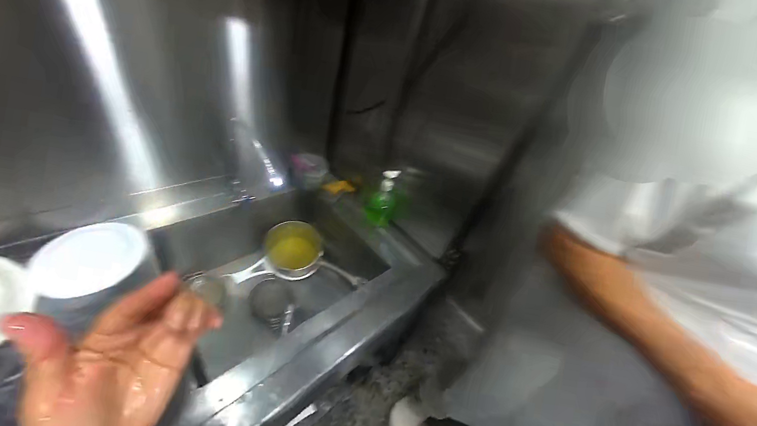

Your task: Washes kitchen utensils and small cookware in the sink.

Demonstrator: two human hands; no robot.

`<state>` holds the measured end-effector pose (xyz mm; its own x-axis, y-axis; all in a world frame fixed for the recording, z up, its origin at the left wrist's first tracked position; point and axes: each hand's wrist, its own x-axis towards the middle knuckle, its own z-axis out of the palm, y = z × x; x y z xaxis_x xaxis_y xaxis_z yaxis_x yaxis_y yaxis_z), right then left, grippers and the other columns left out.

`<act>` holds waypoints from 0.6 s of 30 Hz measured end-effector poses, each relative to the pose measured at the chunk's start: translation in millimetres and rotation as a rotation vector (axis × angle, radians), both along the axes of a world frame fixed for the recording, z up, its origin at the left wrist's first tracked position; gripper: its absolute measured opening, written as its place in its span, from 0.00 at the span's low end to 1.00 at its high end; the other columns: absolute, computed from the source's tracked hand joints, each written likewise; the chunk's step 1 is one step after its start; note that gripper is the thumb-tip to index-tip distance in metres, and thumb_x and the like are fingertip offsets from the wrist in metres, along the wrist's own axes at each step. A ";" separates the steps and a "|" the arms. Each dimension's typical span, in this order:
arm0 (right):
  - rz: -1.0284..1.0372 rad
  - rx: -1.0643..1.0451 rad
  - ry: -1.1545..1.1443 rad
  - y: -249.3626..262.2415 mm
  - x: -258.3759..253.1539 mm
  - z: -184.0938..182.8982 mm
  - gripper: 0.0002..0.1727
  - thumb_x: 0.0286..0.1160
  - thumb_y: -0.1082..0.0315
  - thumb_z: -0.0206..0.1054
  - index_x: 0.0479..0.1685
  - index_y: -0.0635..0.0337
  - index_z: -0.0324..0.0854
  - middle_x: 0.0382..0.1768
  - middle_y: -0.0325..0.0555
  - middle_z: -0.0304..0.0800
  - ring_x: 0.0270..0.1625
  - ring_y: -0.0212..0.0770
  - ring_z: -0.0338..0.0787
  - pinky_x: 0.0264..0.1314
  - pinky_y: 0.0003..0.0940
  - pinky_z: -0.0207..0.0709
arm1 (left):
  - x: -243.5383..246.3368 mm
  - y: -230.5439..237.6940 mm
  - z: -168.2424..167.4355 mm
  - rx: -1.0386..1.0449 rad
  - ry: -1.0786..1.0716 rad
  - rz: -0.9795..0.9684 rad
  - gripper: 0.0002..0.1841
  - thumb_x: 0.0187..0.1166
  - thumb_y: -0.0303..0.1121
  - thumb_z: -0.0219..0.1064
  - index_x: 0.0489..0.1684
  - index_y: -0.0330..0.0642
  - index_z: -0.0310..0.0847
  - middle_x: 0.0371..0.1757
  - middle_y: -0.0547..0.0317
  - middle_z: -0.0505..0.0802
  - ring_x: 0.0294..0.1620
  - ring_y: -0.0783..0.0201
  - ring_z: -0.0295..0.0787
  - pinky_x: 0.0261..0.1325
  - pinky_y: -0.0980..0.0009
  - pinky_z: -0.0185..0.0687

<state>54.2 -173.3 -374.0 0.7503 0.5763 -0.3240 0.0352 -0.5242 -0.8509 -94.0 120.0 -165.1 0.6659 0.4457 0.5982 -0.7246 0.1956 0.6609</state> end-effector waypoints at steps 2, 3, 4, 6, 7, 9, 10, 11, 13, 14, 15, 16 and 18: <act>0.006 0.051 -0.011 25.7 13.1 13.4 0.17 0.84 0.72 0.60 0.63 0.73 0.83 0.48 0.61 0.93 0.50 0.51 0.93 0.62 0.50 0.84 | -13.6 12.4 -28.2 -0.059 0.143 0.041 0.39 0.73 0.78 0.43 0.62 0.66 0.91 0.43 0.73 0.95 0.48 0.69 0.91 0.63 0.65 0.85; 0.010 0.077 -0.005 40.3 21.4 21.3 0.16 0.84 0.73 0.59 0.62 0.73 0.83 0.47 0.59 0.93 0.50 0.48 0.93 0.61 0.48 0.85 | -20.8 17.7 -40.8 -0.070 0.229 0.056 0.39 0.73 0.79 0.41 0.63 0.69 0.90 0.44 0.75 0.95 0.48 0.71 0.91 0.62 0.66 0.85; 0.013 0.106 -0.008 56.2 30.9 29.1 0.15 0.84 0.73 0.59 0.61 0.72 0.84 0.47 0.58 0.93 0.49 0.46 0.93 0.60 0.46 0.85 | -27.5 24.3 -53.3 -0.062 0.307 0.058 0.40 0.73 0.79 0.38 0.65 0.72 0.89 0.45 0.77 0.95 0.49 0.72 0.91 0.62 0.67 0.84; 0.020 0.170 -0.078 91.1 55.8 40.0 0.13 0.83 0.74 0.59 0.57 0.71 0.85 0.44 0.54 0.94 0.46 0.42 0.94 0.57 0.42 0.87 | -33.9 38.7 -78.9 -0.071 0.403 0.042 0.40 0.74 0.79 0.35 0.67 0.75 0.87 0.45 0.79 0.94 0.49 0.74 0.90 0.61 0.68 0.84; 0.027 0.196 -0.124 110.6 68.4 43.1 0.13 0.82 0.73 0.59 0.55 0.70 0.86 0.43 0.51 0.94 0.45 0.39 0.94 0.55 0.39 0.88 | -34.5 45.5 -90.1 -0.106 0.432 0.042 0.40 0.73 0.79 0.36 0.66 0.74 0.88 0.44 0.79 0.94 0.47 0.74 0.90 0.60 0.68 0.85; 0.061 0.189 -0.162 150.9 93.0 47.8 0.14 0.83 0.72 0.58 0.54 0.69 0.86 0.43 0.50 0.94 0.44 0.38 0.94 0.54 0.38 0.88 | -34.6 54.1 -104.5 -0.192 0.480 0.060 0.38 0.74 0.77 0.42 0.64 0.70 0.89 0.43 0.79 0.95 0.46 0.75 0.90 0.57 0.70 0.85; 0.095 0.160 -0.160 172.1 105.5 49.3 0.14 0.84 0.71 0.57 0.55 0.70 0.86 0.44 0.51 0.94 0.46 0.39 0.93 0.55 0.39 0.87 | -33.9 56.6 -106.9 -0.223 0.514 0.088 0.36 0.74 0.76 0.45 0.63 0.68 0.90 0.42 0.79 0.94 0.45 0.75 0.90 0.57 0.70 0.85; 0.138 0.123 -0.139 193.5 116.9 49.4 0.15 0.85 0.71 0.56 0.57 0.70 0.85 0.46 0.53 0.94 0.48 0.42 0.94 0.57 0.41 0.86 | -33.7 58.6 -106.9 -0.241 0.555 0.129 0.34 0.75 0.74 0.48 0.62 0.67 0.90 0.42 0.80 0.94 0.45 0.76 0.89 0.57 0.70 0.85; 0.245 0.053 -0.093 235.4 138.6 45.7 0.16 0.87 0.70 0.56 0.61 0.70 0.84 0.52 0.58 0.93 0.54 0.46 0.93 0.64 0.44 0.85 | -33.4 64.6 -106.3 -0.221 0.626 0.206 0.29 0.78 0.69 0.53 0.61 0.64 0.89 0.43 0.80 0.93 0.45 0.76 0.89 0.57 0.70 0.85; 0.297 0.027 -0.084 254.3 147.7 44.0 0.17 0.88 0.69 0.56 0.62 0.70 0.84 0.53 0.58 0.92 0.56 0.47 0.93 0.66 0.45 0.84 | -34.0 69.9 -108.4 -0.177 0.644 0.225 0.26 0.81 0.65 0.55 0.63 0.63 0.89 0.45 0.79 0.93 0.46 0.76 0.89 0.57 0.71 0.86; 0.344 0.017 -0.082 271.7 155.0 42.3 0.17 0.88 0.68 0.56 0.62 0.69 0.84 0.53 0.58 0.92 0.56 0.47 0.93 0.66 0.45 0.83 | -34.8 75.7 -111.1 -0.122 0.660 0.243 0.23 0.84 0.60 0.56 0.65 0.64 0.88 0.46 0.78 0.93 0.48 0.75 0.89 0.59 0.71 0.86; 0.387 0.007 -0.078 287.2 161.0 40.7 0.17 0.88 0.68 0.57 0.62 0.69 0.85 0.53 0.58 0.93 0.56 0.47 0.93 0.66 0.45 0.83 | -35.0 80.8 -113.9 -0.068 0.678 0.268 0.20 0.87 0.57 0.56 0.66 0.64 0.87 0.47 0.78 0.94 0.49 0.76 0.89 0.60 0.71 0.85; 0.491 -0.040 -0.071 309.7 171.5 34.4 0.17 0.87 0.67 0.57 0.63 0.68 0.84 0.54 0.59 0.92 0.57 0.48 0.91 0.68 0.45 0.81 | -33.4 83.2 -116.4 -0.014 0.738 0.354 0.17 0.88 0.51 0.58 0.64 0.62 0.87 0.48 0.80 0.93 0.50 0.76 0.89 0.60 0.70 0.85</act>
<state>225.7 136.4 -339.6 0.4146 0.8554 -0.3105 0.3435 -0.4631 -0.8170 -127.4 203.2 -281.5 0.7049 0.7073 0.0534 -0.1239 0.0486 0.9911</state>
